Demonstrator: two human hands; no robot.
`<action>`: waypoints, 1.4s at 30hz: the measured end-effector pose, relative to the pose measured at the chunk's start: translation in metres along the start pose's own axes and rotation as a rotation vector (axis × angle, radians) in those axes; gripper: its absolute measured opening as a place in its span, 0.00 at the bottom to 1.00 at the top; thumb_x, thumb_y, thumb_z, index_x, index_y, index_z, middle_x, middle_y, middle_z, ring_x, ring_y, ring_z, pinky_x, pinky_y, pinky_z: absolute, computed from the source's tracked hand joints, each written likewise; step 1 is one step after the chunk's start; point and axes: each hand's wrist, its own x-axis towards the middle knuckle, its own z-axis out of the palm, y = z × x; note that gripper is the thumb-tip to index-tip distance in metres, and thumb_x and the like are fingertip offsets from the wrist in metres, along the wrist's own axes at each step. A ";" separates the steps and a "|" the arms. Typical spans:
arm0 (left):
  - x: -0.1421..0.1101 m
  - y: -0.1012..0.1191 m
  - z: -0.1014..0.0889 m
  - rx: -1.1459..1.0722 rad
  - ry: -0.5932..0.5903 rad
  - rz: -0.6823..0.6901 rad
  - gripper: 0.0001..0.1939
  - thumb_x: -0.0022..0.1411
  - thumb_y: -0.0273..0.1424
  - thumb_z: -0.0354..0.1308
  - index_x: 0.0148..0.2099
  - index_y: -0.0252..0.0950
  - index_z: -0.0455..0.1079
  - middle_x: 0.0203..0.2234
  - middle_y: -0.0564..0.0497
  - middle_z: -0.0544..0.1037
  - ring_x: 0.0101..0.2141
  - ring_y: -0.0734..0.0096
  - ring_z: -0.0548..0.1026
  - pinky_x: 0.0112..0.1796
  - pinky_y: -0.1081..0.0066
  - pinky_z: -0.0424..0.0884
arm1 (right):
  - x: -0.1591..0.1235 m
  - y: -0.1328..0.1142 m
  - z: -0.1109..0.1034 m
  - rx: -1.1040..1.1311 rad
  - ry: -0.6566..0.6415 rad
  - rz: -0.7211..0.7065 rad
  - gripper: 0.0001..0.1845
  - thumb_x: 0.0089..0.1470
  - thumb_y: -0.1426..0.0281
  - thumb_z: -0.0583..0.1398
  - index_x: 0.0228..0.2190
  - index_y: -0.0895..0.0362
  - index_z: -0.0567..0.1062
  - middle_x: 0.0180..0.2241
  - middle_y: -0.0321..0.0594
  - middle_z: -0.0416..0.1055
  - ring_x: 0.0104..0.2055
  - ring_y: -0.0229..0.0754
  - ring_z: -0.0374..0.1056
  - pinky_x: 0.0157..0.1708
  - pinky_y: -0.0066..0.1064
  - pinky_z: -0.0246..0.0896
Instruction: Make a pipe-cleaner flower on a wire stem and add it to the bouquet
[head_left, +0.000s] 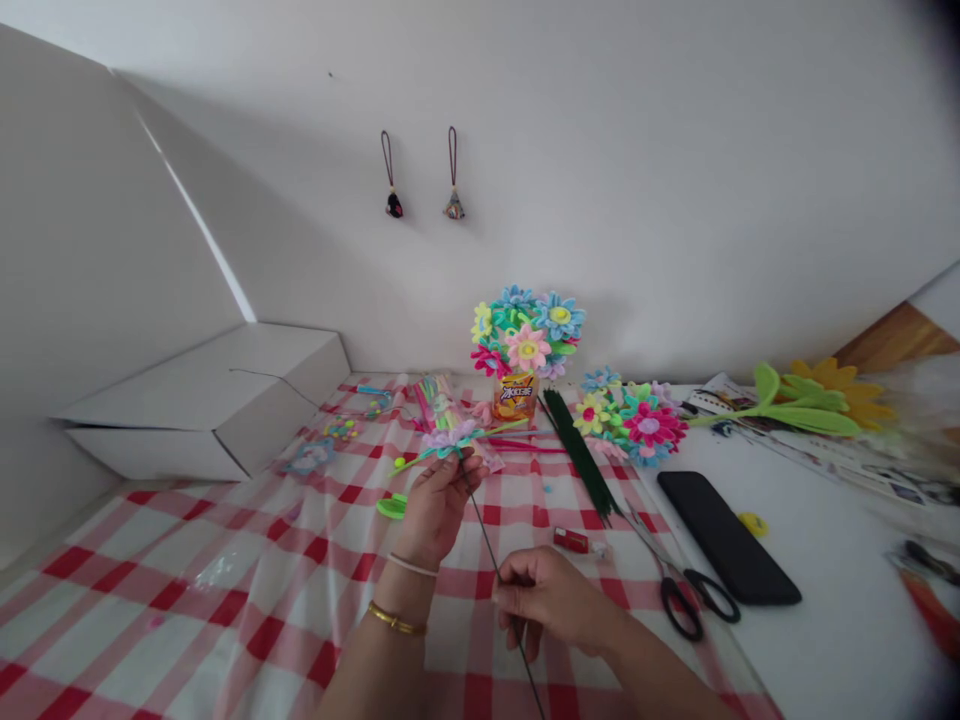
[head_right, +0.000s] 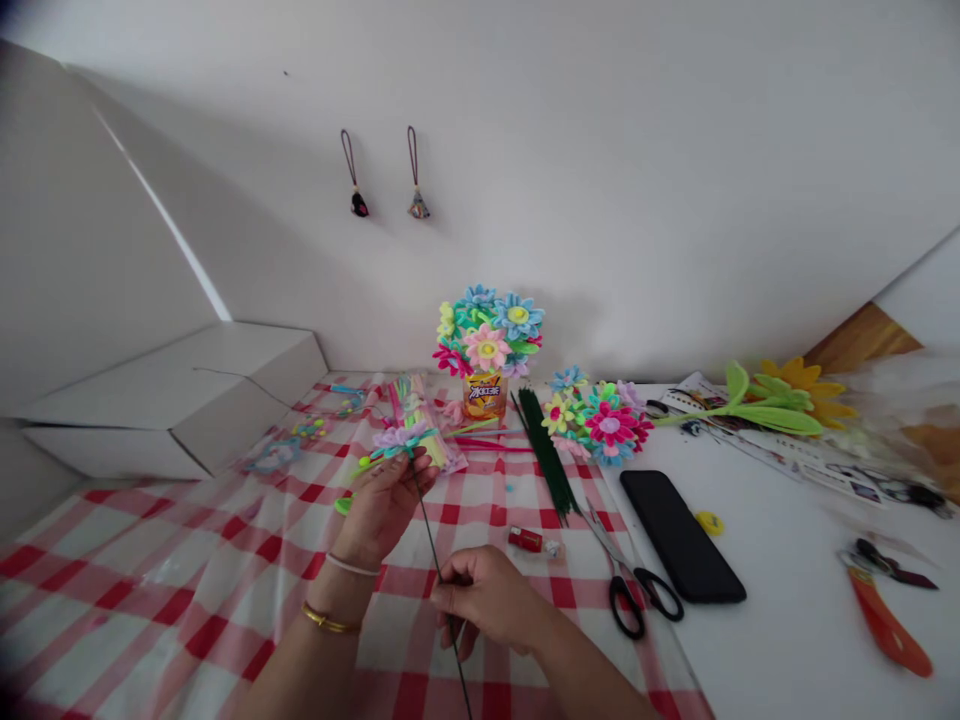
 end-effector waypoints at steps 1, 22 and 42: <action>0.000 0.001 0.000 -0.009 -0.027 -0.024 0.06 0.51 0.29 0.60 0.32 0.31 0.72 0.27 0.47 0.78 0.29 0.69 0.76 0.38 0.65 0.70 | 0.000 0.000 0.000 0.005 0.000 -0.006 0.14 0.43 0.61 0.60 0.23 0.59 0.66 0.19 0.35 0.68 0.17 0.34 0.66 0.12 0.22 0.59; -0.009 0.007 -0.004 -0.161 -0.202 -0.133 0.06 0.48 0.29 0.64 0.27 0.34 0.70 0.22 0.54 0.72 0.28 0.74 0.71 0.40 0.65 0.67 | -0.008 -0.009 0.001 0.083 -0.165 0.030 0.18 0.38 0.59 0.65 0.23 0.63 0.71 0.19 0.36 0.70 0.16 0.33 0.65 0.15 0.22 0.60; 0.001 0.004 -0.002 0.080 0.032 0.066 0.04 0.47 0.26 0.63 0.27 0.30 0.71 0.21 0.52 0.73 0.25 0.76 0.71 0.30 0.73 0.69 | -0.004 -0.007 0.002 0.057 -0.003 0.004 0.16 0.40 0.60 0.63 0.21 0.61 0.68 0.17 0.33 0.67 0.15 0.34 0.65 0.13 0.22 0.58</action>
